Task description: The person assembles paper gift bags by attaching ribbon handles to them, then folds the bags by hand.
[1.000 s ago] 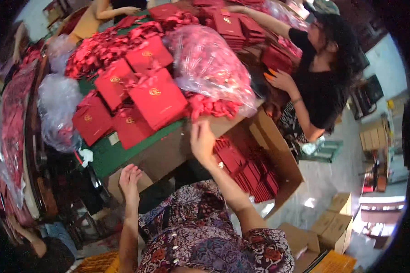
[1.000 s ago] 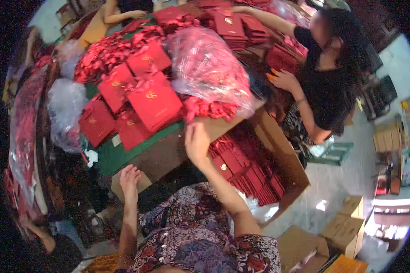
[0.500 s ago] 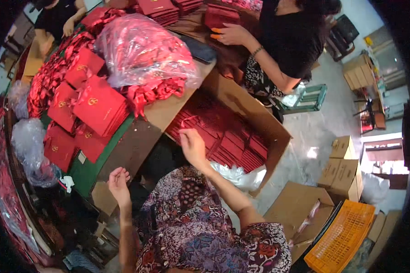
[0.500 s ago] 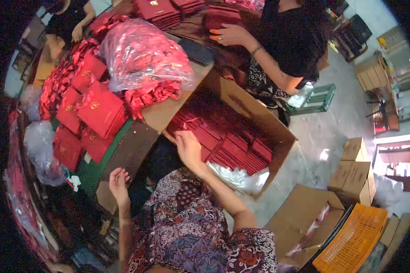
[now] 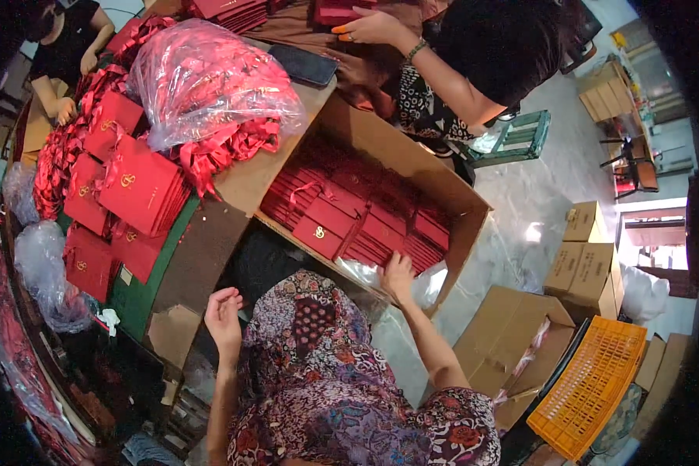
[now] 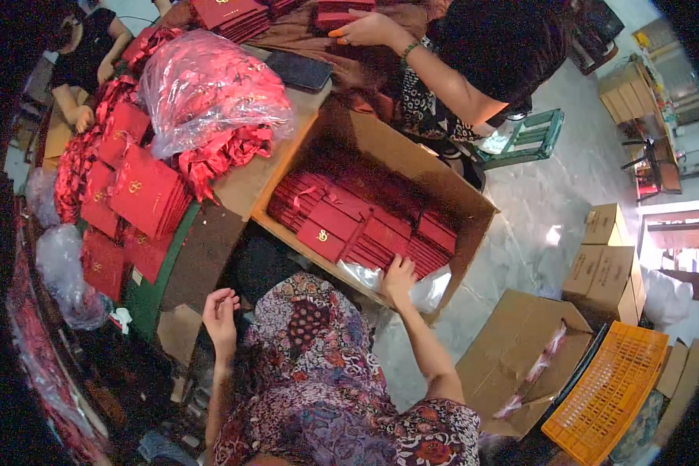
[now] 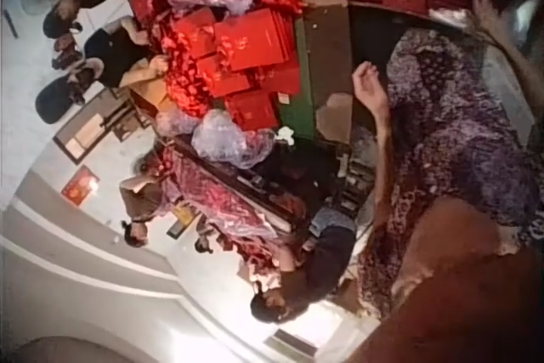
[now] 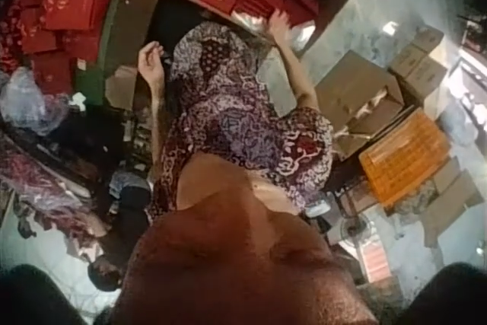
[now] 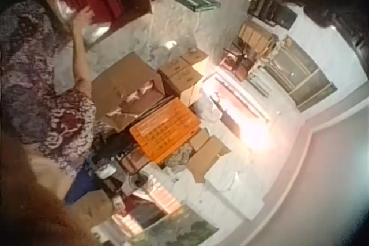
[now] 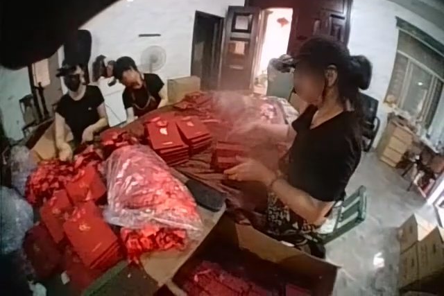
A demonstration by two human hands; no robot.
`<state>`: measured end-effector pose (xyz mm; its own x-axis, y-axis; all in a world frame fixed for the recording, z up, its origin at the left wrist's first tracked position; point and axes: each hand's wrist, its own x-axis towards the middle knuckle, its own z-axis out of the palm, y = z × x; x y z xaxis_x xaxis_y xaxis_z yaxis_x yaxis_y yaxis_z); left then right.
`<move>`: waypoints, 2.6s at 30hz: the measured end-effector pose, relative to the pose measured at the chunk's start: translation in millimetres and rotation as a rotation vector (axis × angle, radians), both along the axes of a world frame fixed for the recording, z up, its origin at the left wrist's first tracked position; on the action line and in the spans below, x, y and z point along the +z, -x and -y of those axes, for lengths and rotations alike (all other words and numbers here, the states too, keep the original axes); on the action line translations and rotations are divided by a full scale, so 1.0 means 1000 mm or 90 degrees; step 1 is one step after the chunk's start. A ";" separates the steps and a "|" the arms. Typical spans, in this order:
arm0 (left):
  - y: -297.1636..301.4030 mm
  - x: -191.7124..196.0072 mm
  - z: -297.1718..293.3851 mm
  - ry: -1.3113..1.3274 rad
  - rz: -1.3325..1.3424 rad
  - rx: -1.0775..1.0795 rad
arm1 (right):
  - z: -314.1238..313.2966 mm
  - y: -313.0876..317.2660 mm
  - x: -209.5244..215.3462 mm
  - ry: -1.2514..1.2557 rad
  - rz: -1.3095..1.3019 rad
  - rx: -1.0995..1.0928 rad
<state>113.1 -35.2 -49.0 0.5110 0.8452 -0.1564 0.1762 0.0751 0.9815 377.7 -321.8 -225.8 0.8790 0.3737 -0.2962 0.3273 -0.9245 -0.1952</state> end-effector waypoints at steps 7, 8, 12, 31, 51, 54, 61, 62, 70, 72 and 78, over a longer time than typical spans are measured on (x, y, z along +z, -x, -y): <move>-0.003 0.000 0.010 0.018 -0.012 -0.039 | 0.056 -0.013 -0.013 0.036 -0.318 0.120; -0.002 -0.005 0.011 0.032 -0.003 -0.044 | 0.057 -0.012 -0.023 0.085 -0.262 0.139; 0.004 -0.010 0.015 0.043 0.000 -0.046 | 0.048 -0.024 -0.030 0.057 -0.402 0.151; 0.019 -0.026 0.025 0.084 -0.044 -0.024 | -0.041 -0.045 0.001 -0.057 0.121 0.180; -0.012 -0.030 0.052 0.160 -0.098 -0.148 | 0.013 -0.033 -0.014 0.017 -0.316 0.479; -0.005 -0.033 0.056 0.133 -0.074 -0.130 | 0.020 -0.037 -0.015 0.233 -0.211 0.459; -0.004 -0.028 0.052 0.162 -0.052 -0.181 | 0.088 -0.045 -0.082 0.275 -0.185 0.439; 0.000 -0.030 0.053 0.160 -0.059 -0.174 | 0.069 -0.042 -0.061 0.221 -0.213 0.434; 0.017 -0.039 0.056 0.132 -0.117 -0.157 | 0.042 -0.036 -0.023 0.284 -0.267 0.435; 0.014 -0.037 0.053 0.159 -0.140 -0.149 | 0.048 -0.038 -0.034 0.312 -0.208 0.504; 0.013 -0.038 0.048 0.170 -0.180 -0.169 | 0.044 -0.020 -0.061 0.291 -0.113 0.498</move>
<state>100.2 -83.5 -87.4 0.6100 0.6027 -0.5145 0.4809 0.2345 0.8448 397.8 -365.6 -286.4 0.3524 0.6558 -0.6677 0.8916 -0.4520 0.0266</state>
